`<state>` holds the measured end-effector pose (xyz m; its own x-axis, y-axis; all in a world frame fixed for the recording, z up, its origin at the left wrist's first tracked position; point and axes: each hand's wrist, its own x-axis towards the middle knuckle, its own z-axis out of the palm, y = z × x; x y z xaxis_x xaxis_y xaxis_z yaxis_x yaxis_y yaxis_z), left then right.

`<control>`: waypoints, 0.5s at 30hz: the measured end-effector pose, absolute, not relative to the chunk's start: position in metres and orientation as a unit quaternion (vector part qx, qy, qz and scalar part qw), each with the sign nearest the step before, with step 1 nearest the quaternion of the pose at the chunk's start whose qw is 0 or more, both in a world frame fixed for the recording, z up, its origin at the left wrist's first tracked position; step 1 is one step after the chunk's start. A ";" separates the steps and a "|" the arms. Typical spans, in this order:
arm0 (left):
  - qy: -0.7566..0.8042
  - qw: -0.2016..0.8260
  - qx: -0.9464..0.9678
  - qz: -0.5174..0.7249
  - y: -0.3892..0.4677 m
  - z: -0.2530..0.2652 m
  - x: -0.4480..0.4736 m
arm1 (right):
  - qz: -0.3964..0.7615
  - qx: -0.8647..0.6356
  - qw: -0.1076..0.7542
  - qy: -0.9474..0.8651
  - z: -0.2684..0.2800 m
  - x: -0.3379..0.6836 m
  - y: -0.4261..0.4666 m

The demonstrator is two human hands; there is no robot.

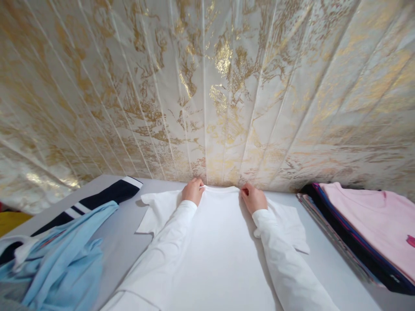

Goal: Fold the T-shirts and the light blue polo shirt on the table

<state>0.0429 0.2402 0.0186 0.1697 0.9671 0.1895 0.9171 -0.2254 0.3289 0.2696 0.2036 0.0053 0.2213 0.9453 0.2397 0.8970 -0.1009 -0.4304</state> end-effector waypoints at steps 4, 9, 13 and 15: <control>0.628 0.056 0.758 0.167 0.231 0.036 0.046 | 0.093 -0.702 0.285 -0.646 0.004 0.284 0.204; 0.554 0.030 0.813 0.175 0.191 0.073 0.086 | 0.107 -0.698 0.299 -0.642 0.016 0.341 0.187; 0.431 0.050 0.891 0.132 0.152 0.069 0.145 | 0.069 -0.737 0.282 -0.610 0.014 0.385 0.165; 0.403 0.055 0.906 0.121 0.142 0.055 0.167 | 0.048 -0.755 0.267 -0.597 0.010 0.395 0.157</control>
<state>0.1671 0.1419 0.0549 0.6465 0.7426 0.1749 0.7158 -0.6697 0.1978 0.3953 0.1574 0.0102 0.2819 0.9273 0.2461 0.8761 -0.1443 -0.4600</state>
